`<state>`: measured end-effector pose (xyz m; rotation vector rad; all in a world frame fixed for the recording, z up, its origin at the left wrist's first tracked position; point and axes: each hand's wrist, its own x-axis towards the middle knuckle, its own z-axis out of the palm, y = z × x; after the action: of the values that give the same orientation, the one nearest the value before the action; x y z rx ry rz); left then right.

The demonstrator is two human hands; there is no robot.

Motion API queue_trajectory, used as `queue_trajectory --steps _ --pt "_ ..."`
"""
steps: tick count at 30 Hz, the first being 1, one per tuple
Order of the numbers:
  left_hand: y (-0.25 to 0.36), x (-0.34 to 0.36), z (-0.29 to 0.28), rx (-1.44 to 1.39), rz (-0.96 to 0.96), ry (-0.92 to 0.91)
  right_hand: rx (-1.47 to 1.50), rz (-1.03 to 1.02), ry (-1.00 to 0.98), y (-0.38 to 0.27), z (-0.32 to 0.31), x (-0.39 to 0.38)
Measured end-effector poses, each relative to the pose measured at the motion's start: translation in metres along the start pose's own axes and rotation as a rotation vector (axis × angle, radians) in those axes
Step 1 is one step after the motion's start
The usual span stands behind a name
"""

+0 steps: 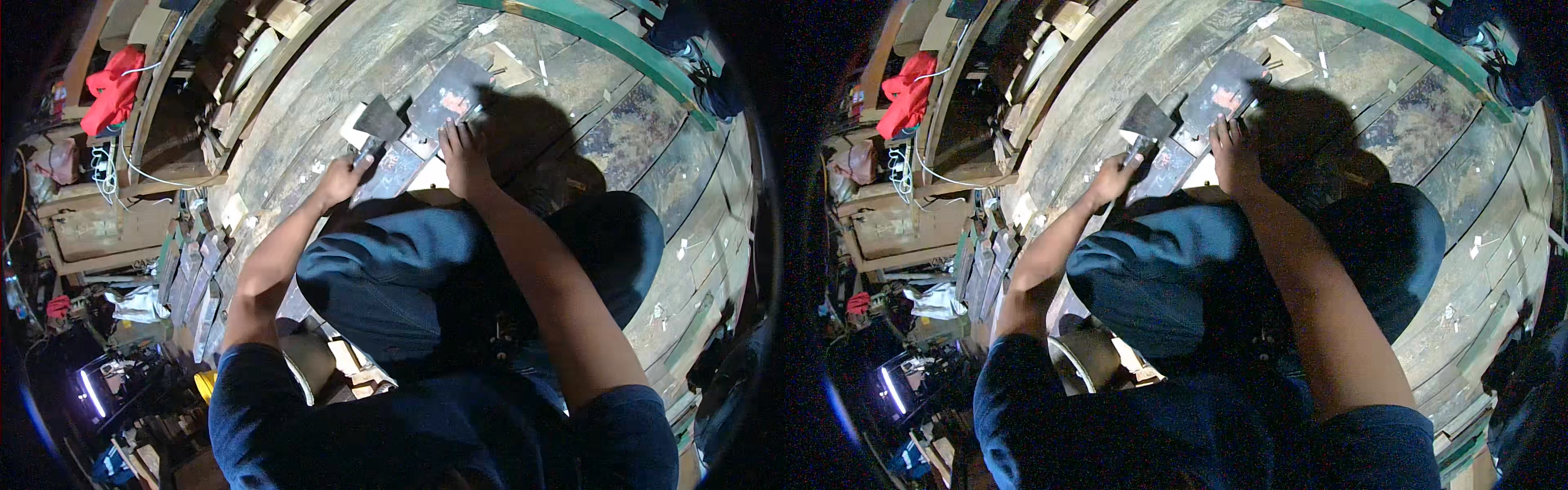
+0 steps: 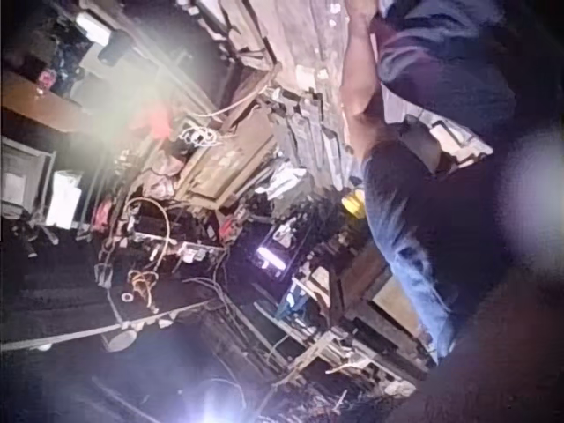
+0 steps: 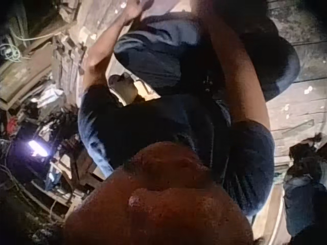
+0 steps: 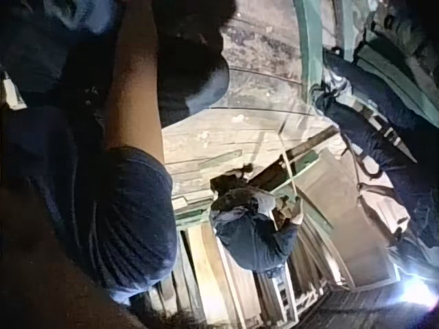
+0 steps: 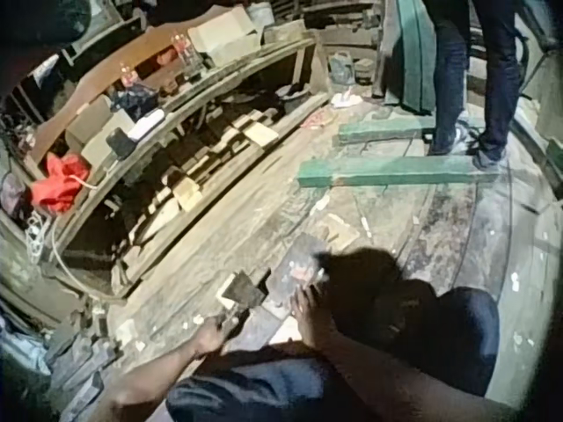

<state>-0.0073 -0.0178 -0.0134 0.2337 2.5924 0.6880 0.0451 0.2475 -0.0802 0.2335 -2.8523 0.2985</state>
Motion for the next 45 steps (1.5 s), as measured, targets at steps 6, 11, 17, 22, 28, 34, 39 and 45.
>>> queue_trajectory --steps 6,11,17,22,28,34,39,45 --pt "0.033 -0.010 -0.017 -0.189 0.213 0.360 0.061 -0.006 -0.010 0.007 0.011 -0.003" --pt "0.002 -0.005 0.013 0.376 0.086 0.087 0.072 -0.026 -0.105 -0.005 0.001 0.002" --pt "0.014 0.003 0.013 0.115 -0.054 -0.033 0.054 -0.071 -0.023 0.013 0.011 -0.002" --pt "-0.006 0.000 -0.017 -0.091 -0.221 -0.195 0.094 -0.104 -0.080 0.007 0.004 0.007" --pt "0.074 -0.033 -0.035 -0.541 -0.289 0.019 0.370 0.011 0.481 0.024 0.018 0.020" --pt "0.095 -0.026 -0.040 0.043 -0.010 0.105 0.483 0.292 0.518 0.040 0.043 0.032" --pt "0.058 -0.022 -0.020 -0.013 0.025 -0.105 0.724 0.327 0.399 0.028 0.034 0.031" --pt "0.046 -0.031 -0.012 0.013 0.109 0.087 0.988 0.407 0.394 0.022 0.041 0.035"
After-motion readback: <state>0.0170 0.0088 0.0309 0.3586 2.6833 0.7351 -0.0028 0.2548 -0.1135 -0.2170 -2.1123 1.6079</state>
